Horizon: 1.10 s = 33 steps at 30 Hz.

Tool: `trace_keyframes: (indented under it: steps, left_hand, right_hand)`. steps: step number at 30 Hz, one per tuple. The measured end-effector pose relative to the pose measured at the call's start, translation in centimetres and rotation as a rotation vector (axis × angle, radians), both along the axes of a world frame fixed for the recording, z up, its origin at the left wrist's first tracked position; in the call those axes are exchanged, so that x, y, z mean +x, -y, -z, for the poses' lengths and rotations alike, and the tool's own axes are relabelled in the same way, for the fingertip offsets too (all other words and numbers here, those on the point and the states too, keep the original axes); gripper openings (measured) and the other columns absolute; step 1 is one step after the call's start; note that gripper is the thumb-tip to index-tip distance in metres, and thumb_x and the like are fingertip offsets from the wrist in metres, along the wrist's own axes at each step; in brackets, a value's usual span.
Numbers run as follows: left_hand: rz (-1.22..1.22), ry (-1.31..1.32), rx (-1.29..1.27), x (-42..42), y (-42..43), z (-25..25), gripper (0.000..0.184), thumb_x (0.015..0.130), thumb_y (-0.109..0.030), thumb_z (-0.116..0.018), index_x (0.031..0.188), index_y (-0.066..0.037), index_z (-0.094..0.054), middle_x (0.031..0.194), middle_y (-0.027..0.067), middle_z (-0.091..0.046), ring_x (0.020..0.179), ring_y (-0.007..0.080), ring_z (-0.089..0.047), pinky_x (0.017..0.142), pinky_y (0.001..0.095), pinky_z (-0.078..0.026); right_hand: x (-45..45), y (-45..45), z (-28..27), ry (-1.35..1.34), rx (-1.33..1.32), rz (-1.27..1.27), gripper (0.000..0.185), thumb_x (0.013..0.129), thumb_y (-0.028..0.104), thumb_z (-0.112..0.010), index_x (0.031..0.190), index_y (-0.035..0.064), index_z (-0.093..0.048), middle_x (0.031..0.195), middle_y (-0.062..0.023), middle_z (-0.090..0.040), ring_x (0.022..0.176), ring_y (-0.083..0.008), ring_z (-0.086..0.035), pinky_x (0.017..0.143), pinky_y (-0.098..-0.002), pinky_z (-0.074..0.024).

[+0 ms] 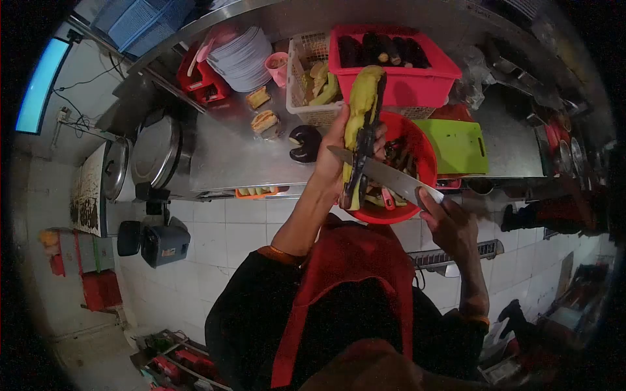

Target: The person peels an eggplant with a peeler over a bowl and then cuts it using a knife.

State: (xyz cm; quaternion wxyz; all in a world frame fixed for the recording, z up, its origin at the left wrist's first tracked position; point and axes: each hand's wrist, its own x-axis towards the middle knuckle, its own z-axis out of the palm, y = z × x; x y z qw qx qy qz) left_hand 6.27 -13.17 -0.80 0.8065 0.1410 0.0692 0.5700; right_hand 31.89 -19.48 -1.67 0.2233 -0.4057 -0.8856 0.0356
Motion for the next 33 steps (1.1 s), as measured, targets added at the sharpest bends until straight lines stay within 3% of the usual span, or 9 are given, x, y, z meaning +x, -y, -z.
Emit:
trace_keyframes:
  steps: [2,5,10,18,21,23,26,28,33]
  left_hand:
    - [-0.105,-0.258,-0.015,-0.3,0.1,-0.5,0.048,0.093,-0.054,-0.042,0.100,-0.008,-0.053,0.079,0.0030,-0.052,0.067,0.0124,-0.050,0.060,0.0274,-0.044]
    - [-0.095,-0.218,-0.011,-0.2,0.4,-0.5,0.049,0.093,-0.055,-0.042,0.101,-0.007,-0.054,0.080,0.0036,-0.054,0.069,0.0129,-0.052,0.062,0.0276,-0.046]
    - [-0.165,-0.320,-0.060,-0.4,0.7,-0.6,0.052,0.093,-0.056,-0.042,0.104,-0.007,-0.055,0.083,0.0050,-0.058,0.072,0.0134,-0.054,0.065,0.0270,-0.047]
    - [-0.153,-0.331,-0.052,-0.1,0.6,0.3,0.054,0.092,-0.057,-0.040,0.108,-0.007,-0.055,0.086,0.0050,-0.059,0.074,0.0132,-0.055,0.063,0.0257,-0.047]
    - [-0.072,-0.209,0.107,0.4,0.6,0.7,0.054,0.092,-0.057,-0.040,0.107,-0.008,-0.054,0.084,0.0037,-0.057,0.074,0.0126,-0.055,0.066,0.0262,-0.047]
    - [-0.177,-0.391,-0.012,0.4,1.1,-0.3,0.053,0.092,-0.058,-0.040,0.104,-0.008,-0.054,0.083,0.0021,-0.055,0.073,0.0116,-0.053,0.065,0.0259,-0.046]
    - [-0.189,-0.386,0.021,0.9,0.8,0.4,0.055,0.092,-0.059,-0.040,0.106,-0.008,-0.054,0.084,0.0018,-0.055,0.074,0.0113,-0.053,0.065,0.0254,-0.045]
    - [-0.181,-0.348,0.040,0.4,0.7,0.6,0.052,0.094,-0.055,-0.036,0.107,-0.008,-0.053,0.084,0.0036,-0.055,0.074,0.0131,-0.053,0.066,0.0272,-0.045]
    - [-0.209,-0.405,0.084,0.8,-0.7,2.6,0.055,0.093,-0.055,-0.040,0.115,-0.006,-0.053,0.095,0.0063,-0.061,0.086,0.0145,-0.057,0.072,0.0266,-0.046]
  right_hand:
    - [0.0,-0.3,-0.1,0.010,-0.038,0.001,0.063,0.067,0.016,-0.078,0.126,0.0207,-0.056,0.070,-0.0054,-0.054,0.059,-0.0232,-0.058,0.048,-0.0359,-0.0469]
    - [0.4,-0.1,0.2,0.031,0.048,-0.016,0.070,0.071,0.021,-0.077,0.133,0.0284,-0.048,0.069,-0.0029,-0.052,0.054,-0.0191,-0.058,0.043,-0.0339,-0.0484]
    - [0.1,0.0,-0.1,-0.066,0.047,-0.020,0.063,0.067,0.014,-0.077,0.126,0.0210,-0.056,0.073,-0.0044,-0.055,0.061,-0.0237,-0.059,0.050,-0.0360,-0.0471]
    - [-0.8,-0.6,-0.1,-0.041,0.003,0.002,0.064,0.067,0.014,-0.078,0.127,0.0186,-0.055,0.073,-0.0057,-0.055,0.060,-0.0244,-0.059,0.049,-0.0365,-0.0472]
    - [-0.9,-0.2,-0.1,-0.026,-0.024,0.034,0.063,0.068,0.014,-0.077,0.128,0.0178,-0.055,0.073,-0.0064,-0.055,0.060,-0.0250,-0.059,0.050,-0.0369,-0.0478]
    - [-1.2,-0.6,-0.2,-0.013,0.005,0.025,0.063,0.069,0.014,-0.076,0.128,0.0178,-0.055,0.073,-0.0069,-0.055,0.060,-0.0254,-0.059,0.050,-0.0371,-0.0481]
    - [-1.1,-0.4,0.1,-0.042,0.007,0.044,0.062,0.071,0.013,-0.075,0.129,0.0178,-0.054,0.073,-0.0078,-0.056,0.060,-0.0262,-0.059,0.051,-0.0370,-0.0481]
    - [-1.0,-0.9,0.5,-0.056,0.015,0.029,0.061,0.075,0.023,-0.075,0.131,0.0252,-0.051,0.076,-0.0046,-0.055,0.056,-0.0192,-0.060,0.046,-0.0342,-0.0493]
    - [-0.7,-1.7,0.4,0.025,0.023,0.016,0.063,0.078,0.022,-0.073,0.135,0.0189,-0.047,0.082,-0.0052,-0.060,0.059,-0.0179,-0.060,0.049,-0.0340,-0.0496]
